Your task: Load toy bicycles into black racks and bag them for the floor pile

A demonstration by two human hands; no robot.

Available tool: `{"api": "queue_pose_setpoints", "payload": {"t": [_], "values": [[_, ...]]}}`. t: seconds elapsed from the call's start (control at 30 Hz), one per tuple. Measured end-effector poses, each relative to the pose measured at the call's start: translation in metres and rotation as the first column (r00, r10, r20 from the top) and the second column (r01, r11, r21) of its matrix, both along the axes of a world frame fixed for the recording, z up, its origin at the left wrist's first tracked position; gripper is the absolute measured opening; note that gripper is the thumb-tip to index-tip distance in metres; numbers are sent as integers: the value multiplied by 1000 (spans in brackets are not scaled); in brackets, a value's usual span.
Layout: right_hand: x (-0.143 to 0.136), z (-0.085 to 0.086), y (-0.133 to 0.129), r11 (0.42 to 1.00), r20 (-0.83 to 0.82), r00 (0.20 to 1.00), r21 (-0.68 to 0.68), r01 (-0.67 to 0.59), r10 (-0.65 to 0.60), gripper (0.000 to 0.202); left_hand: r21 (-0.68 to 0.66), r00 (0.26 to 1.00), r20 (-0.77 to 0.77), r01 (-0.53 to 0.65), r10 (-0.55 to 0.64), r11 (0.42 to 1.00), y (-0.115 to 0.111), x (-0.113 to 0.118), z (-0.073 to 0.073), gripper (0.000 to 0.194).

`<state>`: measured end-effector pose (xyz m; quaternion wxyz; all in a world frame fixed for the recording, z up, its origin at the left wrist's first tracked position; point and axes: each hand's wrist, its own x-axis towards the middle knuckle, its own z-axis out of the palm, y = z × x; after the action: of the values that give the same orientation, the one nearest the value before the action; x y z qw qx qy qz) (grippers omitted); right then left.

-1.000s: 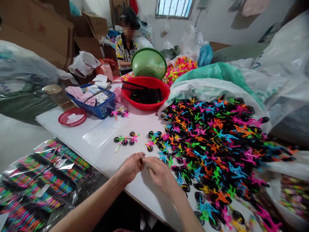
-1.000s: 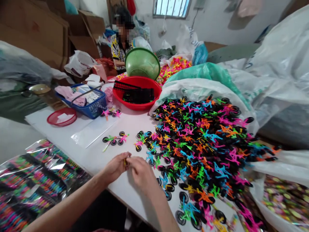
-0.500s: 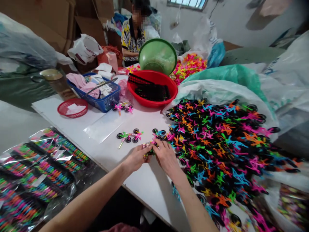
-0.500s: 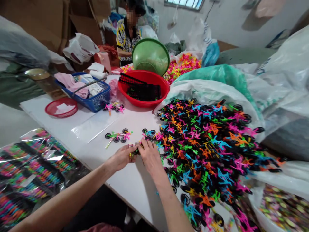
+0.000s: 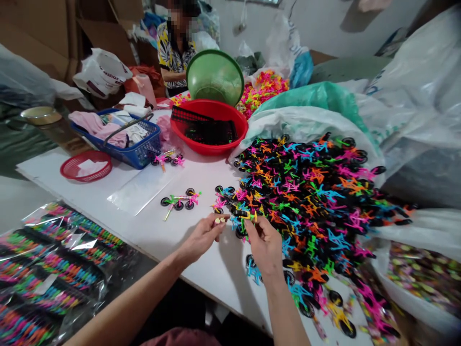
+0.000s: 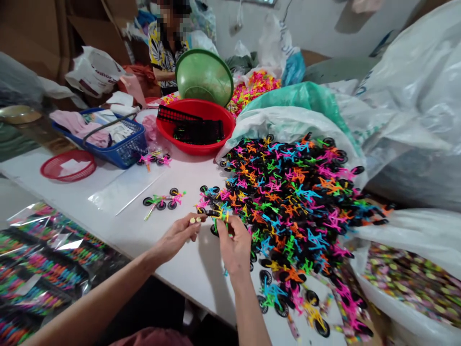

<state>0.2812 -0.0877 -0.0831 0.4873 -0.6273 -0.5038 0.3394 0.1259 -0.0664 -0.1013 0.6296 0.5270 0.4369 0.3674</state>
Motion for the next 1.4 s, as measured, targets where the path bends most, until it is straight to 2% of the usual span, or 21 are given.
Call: {"api": "queue_pose_setpoints", "payload": {"t": [0.1,0.27,0.37,0.47,0.6,0.7,0.87,0.97,1.0,1.07,1.13,1.17,1.2,1.27,1.33,1.4], "values": [[7,2,-6,988,-31,993,-102,-117,114,29,57,985,-134,118,-109,991,1,-3,-5,32],[7,-8,-16,973,-290,955,-193,-125,66,32,21,984,-78,165,-163,986,-5,3,-13,38],[9,-8,-20,954,-377,918,-209,-215,124,33,-29,976,-6,218,-219,975,-8,2,-4,34],[13,-6,-22,941,-465,874,-213,-264,140,34,-86,965,-25,258,-261,962,-11,-1,10,34],[18,-7,-26,916,-531,823,-194,-350,202,31,-144,972,4,233,-235,962,-16,-2,18,33],[17,-11,-32,892,-568,785,-184,-414,247,29,-188,976,43,217,-213,958,-24,-2,13,32],[4,-24,-47,892,-659,720,-165,-420,217,28,-233,984,127,150,-123,961,-44,-9,2,31],[-3,-28,-49,880,-703,672,-140,-454,235,27,-220,984,155,126,-93,967,-49,-16,0,32],[-5,-29,-49,885,-685,685,-130,-447,246,27,-192,989,115,116,-95,974,-49,-17,0,31],[-9,-29,-50,916,-569,788,-143,-375,233,27,-107,994,-39,94,-99,990,-50,-18,0,29],[-16,-29,-53,962,-347,927,-169,-215,146,26,-14,980,-196,37,-39,999,-53,-15,-3,28],[-20,-30,-54,976,-234,968,-173,-129,87,25,22,969,-248,-8,13,1000,-55,-13,-6,28],[-25,-31,-55,984,-149,988,-169,-60,35,24,49,955,-290,-57,68,997,-56,-11,-10,28],[-34,-33,-48,988,-90,995,-154,17,-31,21,70,922,-364,-111,129,991,-51,-7,-16,32],[-33,-31,-36,989,-110,994,-147,8,-24,19,67,895,-438,-64,87,996,-36,-7,-16,39],[-20,-21,-30,994,-70,997,-106,-36,29,21,105,846,-530,-3,59,994,-11,-13,-7,45]]}}
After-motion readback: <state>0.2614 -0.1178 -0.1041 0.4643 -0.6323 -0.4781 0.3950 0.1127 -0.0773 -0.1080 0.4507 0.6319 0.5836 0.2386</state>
